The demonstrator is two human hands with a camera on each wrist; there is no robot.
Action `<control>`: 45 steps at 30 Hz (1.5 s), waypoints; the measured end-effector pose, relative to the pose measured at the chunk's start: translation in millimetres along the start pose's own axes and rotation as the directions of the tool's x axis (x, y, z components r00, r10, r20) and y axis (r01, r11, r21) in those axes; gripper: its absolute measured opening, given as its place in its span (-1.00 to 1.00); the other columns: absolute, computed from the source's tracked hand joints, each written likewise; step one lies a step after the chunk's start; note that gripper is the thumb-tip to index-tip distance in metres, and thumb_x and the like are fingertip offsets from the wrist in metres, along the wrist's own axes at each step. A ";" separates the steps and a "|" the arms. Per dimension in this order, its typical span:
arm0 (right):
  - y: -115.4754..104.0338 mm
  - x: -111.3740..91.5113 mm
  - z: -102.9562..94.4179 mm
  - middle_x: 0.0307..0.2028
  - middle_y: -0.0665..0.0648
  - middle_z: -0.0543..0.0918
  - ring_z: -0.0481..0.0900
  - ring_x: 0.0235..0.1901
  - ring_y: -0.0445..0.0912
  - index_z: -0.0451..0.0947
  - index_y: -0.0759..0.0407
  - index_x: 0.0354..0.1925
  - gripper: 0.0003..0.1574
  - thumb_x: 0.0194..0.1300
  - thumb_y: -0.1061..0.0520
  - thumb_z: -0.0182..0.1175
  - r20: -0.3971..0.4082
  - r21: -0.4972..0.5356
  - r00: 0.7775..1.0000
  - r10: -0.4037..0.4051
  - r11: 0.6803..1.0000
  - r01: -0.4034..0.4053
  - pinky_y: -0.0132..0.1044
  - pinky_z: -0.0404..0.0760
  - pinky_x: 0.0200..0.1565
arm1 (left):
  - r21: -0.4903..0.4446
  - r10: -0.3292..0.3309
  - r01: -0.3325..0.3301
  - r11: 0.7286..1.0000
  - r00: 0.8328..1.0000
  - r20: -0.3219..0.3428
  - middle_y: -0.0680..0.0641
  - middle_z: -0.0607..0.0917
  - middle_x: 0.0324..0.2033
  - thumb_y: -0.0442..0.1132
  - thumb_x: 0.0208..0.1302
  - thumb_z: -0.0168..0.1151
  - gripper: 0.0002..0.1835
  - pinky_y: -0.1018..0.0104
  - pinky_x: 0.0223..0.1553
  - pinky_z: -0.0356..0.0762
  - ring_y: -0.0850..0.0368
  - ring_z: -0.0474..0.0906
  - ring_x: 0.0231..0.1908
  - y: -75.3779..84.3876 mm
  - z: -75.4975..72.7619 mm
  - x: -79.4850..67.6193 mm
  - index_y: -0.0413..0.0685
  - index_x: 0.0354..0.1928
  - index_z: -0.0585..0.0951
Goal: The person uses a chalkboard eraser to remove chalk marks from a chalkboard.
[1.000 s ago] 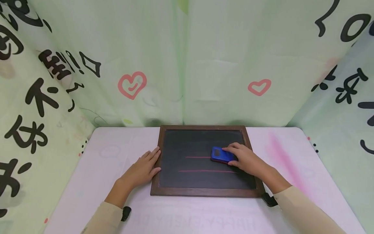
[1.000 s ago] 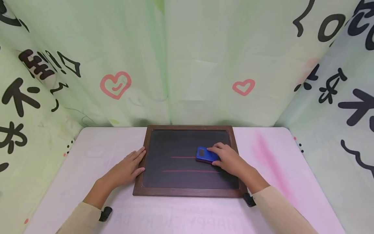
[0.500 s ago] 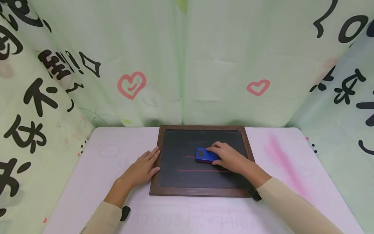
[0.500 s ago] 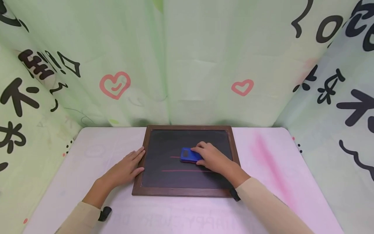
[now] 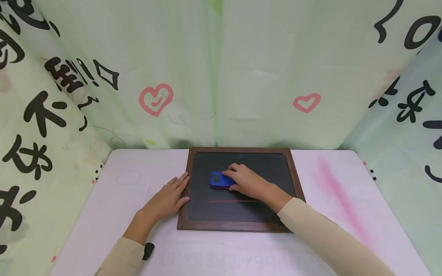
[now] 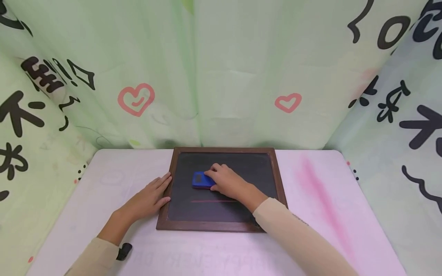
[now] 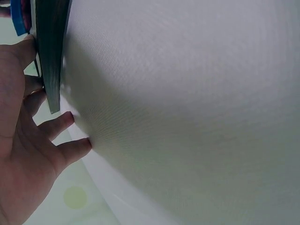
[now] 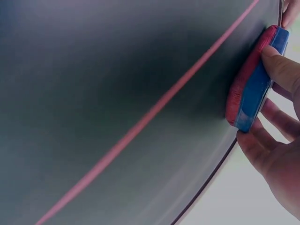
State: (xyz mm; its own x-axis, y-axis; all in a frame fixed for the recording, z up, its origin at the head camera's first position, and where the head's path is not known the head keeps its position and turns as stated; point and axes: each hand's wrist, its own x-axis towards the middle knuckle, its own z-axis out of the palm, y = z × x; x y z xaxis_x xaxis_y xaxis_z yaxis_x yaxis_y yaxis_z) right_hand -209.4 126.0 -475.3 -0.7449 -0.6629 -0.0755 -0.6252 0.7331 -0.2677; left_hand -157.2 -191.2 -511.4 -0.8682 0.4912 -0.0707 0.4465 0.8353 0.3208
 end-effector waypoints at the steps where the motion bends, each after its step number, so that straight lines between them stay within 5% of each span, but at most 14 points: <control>1: -2.3 4.3 0.2 0.25 0.27 0.54 0.56 0.13 0.14 0.47 0.15 0.43 -0.29 0.39 0.03 0.38 0.005 -0.001 1.000 0.001 1.000 -0.001 -0.04 0.65 0.14 | -0.001 0.002 -0.002 1.000 1.000 -0.002 -0.14 0.08 0.64 0.02 0.58 0.09 -0.24 -0.42 0.39 0.28 -0.36 0.14 0.54 0.3 -0.2 0.3 -0.19 0.62 0.13; 12: -26.6 47.1 0.2 0.26 0.22 0.55 0.56 0.14 0.12 0.47 0.11 0.43 -0.30 0.41 0.02 0.36 0.022 -0.002 0.999 0.032 0.999 -0.032 -0.05 0.61 0.21 | -0.022 -0.013 0.013 1.000 1.000 0.016 -0.14 0.05 0.64 0.02 0.59 0.09 -0.23 -0.42 0.40 0.26 -0.37 0.11 0.55 2.6 -4.0 1.5 -0.20 0.62 0.11; 22: -40.6 66.7 -2.3 0.27 0.21 0.55 0.57 0.19 0.12 0.47 0.11 0.44 -0.30 0.41 0.03 0.35 0.057 -0.025 0.998 0.030 0.999 -0.029 -0.08 0.60 0.25 | -0.026 -0.020 0.020 0.999 1.000 0.018 -0.16 0.02 0.65 0.04 0.58 0.10 -0.20 -0.36 0.45 0.23 -0.33 0.09 0.57 -0.1 -4.5 2.9 -0.20 0.63 0.07; 45: -48.7 34.3 5.7 0.24 0.17 0.56 0.57 0.11 0.07 0.47 0.06 0.45 -0.30 0.41 0.03 0.36 0.069 -0.062 0.996 -0.058 0.996 0.063 -0.11 0.63 0.17 | -0.034 -0.016 0.017 0.999 0.999 0.028 -0.17 0.02 0.65 0.00 0.58 0.10 -0.21 -0.30 0.50 0.17 -0.36 0.09 0.56 0.7 -3.4 2.1 -0.27 0.61 0.09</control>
State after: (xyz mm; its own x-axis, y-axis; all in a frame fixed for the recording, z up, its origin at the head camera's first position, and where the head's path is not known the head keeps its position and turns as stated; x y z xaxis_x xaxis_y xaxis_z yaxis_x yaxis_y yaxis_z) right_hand -203.1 66.6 -470.3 -0.6892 -0.7135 -0.1260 -0.6841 0.6981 -0.2114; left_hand -159.5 -190.5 -508.1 -0.8689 0.4844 -0.1018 0.4242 0.8347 0.3511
